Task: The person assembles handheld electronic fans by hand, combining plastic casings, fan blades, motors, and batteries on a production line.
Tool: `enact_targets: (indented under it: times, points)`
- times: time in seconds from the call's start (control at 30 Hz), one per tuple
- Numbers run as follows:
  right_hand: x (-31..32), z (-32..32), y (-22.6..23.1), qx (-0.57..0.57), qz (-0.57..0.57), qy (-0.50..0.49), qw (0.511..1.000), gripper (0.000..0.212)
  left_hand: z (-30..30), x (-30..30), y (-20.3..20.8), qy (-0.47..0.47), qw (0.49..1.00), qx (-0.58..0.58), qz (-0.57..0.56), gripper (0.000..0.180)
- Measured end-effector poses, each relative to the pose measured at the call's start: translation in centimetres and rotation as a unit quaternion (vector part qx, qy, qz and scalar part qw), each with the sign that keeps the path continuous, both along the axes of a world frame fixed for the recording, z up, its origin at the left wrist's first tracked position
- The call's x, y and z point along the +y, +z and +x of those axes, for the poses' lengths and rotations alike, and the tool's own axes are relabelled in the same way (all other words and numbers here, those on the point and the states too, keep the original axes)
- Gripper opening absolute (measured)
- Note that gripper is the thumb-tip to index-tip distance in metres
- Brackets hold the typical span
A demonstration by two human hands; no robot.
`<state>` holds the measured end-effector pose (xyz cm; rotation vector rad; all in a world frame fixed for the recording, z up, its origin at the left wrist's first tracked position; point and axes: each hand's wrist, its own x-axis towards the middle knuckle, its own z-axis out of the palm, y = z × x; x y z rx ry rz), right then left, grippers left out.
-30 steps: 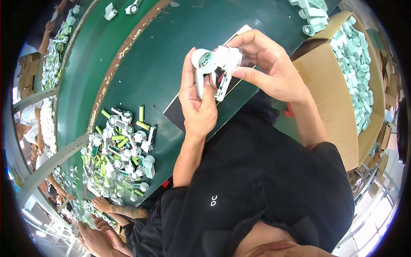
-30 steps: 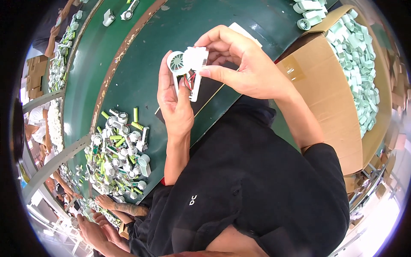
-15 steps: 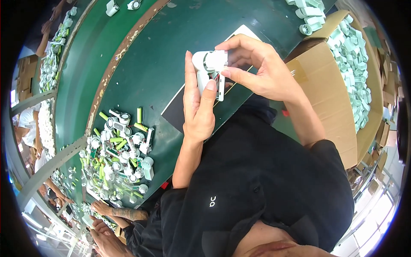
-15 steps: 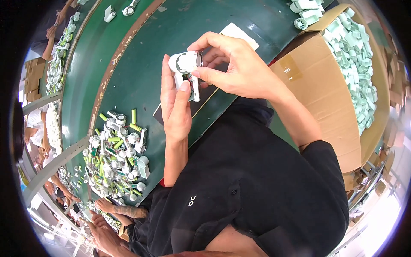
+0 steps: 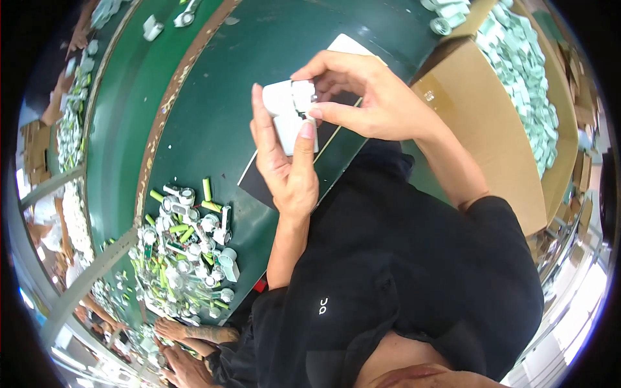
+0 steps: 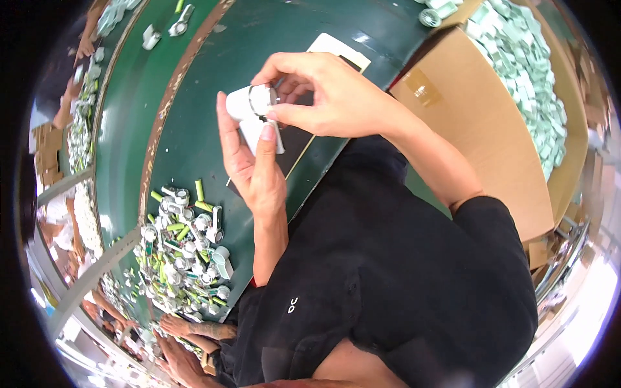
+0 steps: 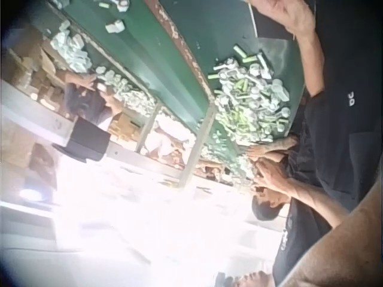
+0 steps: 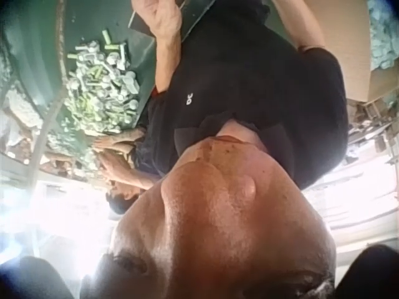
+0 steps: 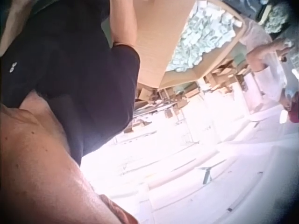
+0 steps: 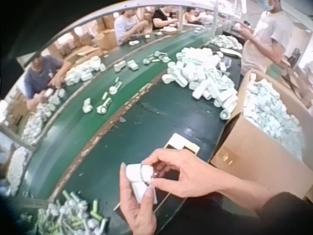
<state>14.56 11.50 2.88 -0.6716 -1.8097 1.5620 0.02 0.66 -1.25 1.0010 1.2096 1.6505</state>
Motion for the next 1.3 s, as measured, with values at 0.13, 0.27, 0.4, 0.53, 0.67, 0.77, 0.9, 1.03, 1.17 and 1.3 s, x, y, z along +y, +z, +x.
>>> enact_targets:
  times: [0.13, 0.27, 0.4, 0.53, 0.67, 0.77, 0.9, 1.03, 1.17, 1.3]
  points:
    - [0.2, 0.0, -1.0, 0.010, -0.048, 0.026, 0.998, 0.035, 0.0, 0.1, 1.1, -0.024, 0.999, -0.029, -0.001, 0.075]
    - [-0.3, 0.3, -0.3, 0.005, -0.069, -0.016, 0.997, 0.036, 0.2, 0.2, 2.5, -0.073, 0.993, -0.089, -0.034, 0.079]
    - [-0.1, 0.5, -0.6, 0.031, -0.004, -0.039, 0.999, 0.056, -0.9, -0.2, 1.4, -0.134, 0.980, -0.141, -0.047, 0.083]
    - [1.6, -0.3, -0.7, 0.039, 0.162, -0.031, 0.986, 0.029, -1.3, -0.6, 2.2, -0.227, 0.955, -0.166, -0.095, 0.081]
    - [0.6, -1.0, -0.9, 0.029, 0.144, -0.032, 0.989, 0.042, -1.6, -0.5, 2.8, -0.243, 0.937, -0.206, -0.146, 0.059]
    - [0.0, -1.6, -0.4, 0.007, 0.168, -0.114, 0.979, 0.057, -0.7, -1.5, 3.4, -0.148, 0.979, -0.024, -0.136, 0.061]
    - [-0.4, -1.5, 0.1, -0.015, 0.164, -0.154, 0.974, 0.058, 0.0, -1.5, 2.5, -0.035, 0.959, 0.280, -0.029, 0.052]
    - [-0.3, -1.6, 0.4, -0.024, 0.150, -0.141, 0.978, 0.059, -0.6, -1.0, 3.0, -0.016, 0.913, 0.406, 0.049, 0.044]
    - [-0.4, -1.8, 0.5, -0.120, 0.153, -0.133, 0.972, 0.061, -0.8, -0.9, 1.5, -0.048, 0.960, 0.274, -0.013, 0.041]
    - [0.1, -2.2, 0.9, -0.207, 0.092, -0.030, 0.974, 0.059, -1.2, -1.5, -0.8, -0.124, 0.983, -0.035, -0.133, 0.038]
